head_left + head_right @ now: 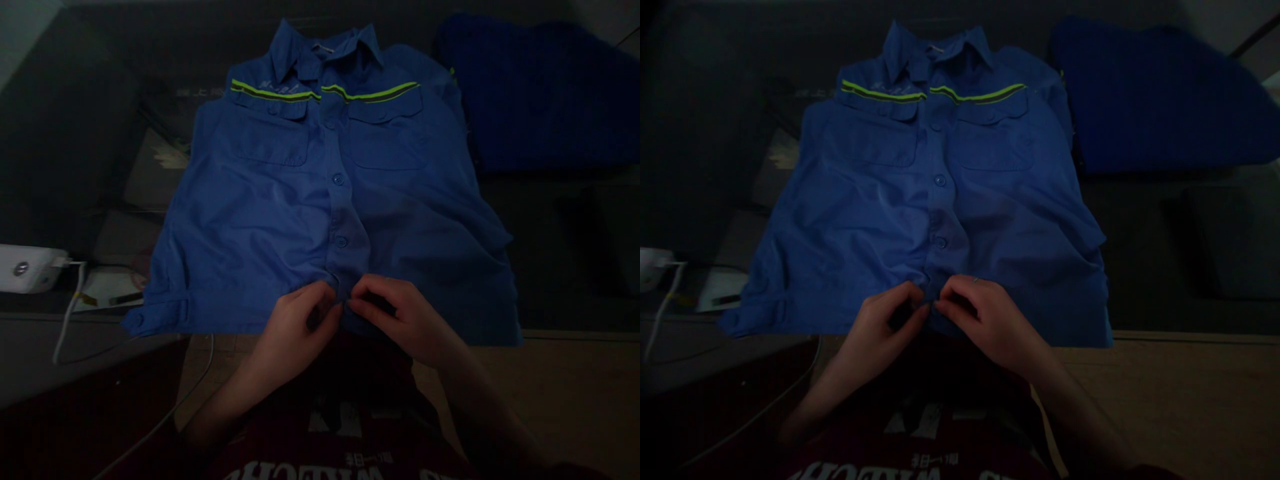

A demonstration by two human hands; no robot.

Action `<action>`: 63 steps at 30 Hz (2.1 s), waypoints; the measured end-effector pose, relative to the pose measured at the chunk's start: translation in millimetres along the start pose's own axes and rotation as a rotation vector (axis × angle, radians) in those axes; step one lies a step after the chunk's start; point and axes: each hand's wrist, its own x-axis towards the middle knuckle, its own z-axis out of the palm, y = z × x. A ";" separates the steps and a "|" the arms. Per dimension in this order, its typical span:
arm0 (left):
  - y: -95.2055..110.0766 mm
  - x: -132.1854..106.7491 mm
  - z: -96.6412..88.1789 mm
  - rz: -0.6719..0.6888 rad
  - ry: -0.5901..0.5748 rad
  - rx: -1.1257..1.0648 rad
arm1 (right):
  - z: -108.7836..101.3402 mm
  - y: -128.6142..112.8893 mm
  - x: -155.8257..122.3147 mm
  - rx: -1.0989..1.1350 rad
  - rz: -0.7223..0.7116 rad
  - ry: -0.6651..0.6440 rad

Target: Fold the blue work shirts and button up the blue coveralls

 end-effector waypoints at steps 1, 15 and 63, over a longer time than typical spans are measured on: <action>0.5 0.2 -0.6 -0.006 -0.014 -0.016 | 1.1 0.4 -0.3 -0.022 -0.004 0.033; -1.1 -5.6 -2.9 0.075 -0.070 -0.002 | 7.5 1.8 -22.0 -0.292 -0.280 0.156; -108.1 -16.5 -89.4 0.334 0.281 0.830 | -19.9 22.7 -15.0 -0.935 -0.560 0.199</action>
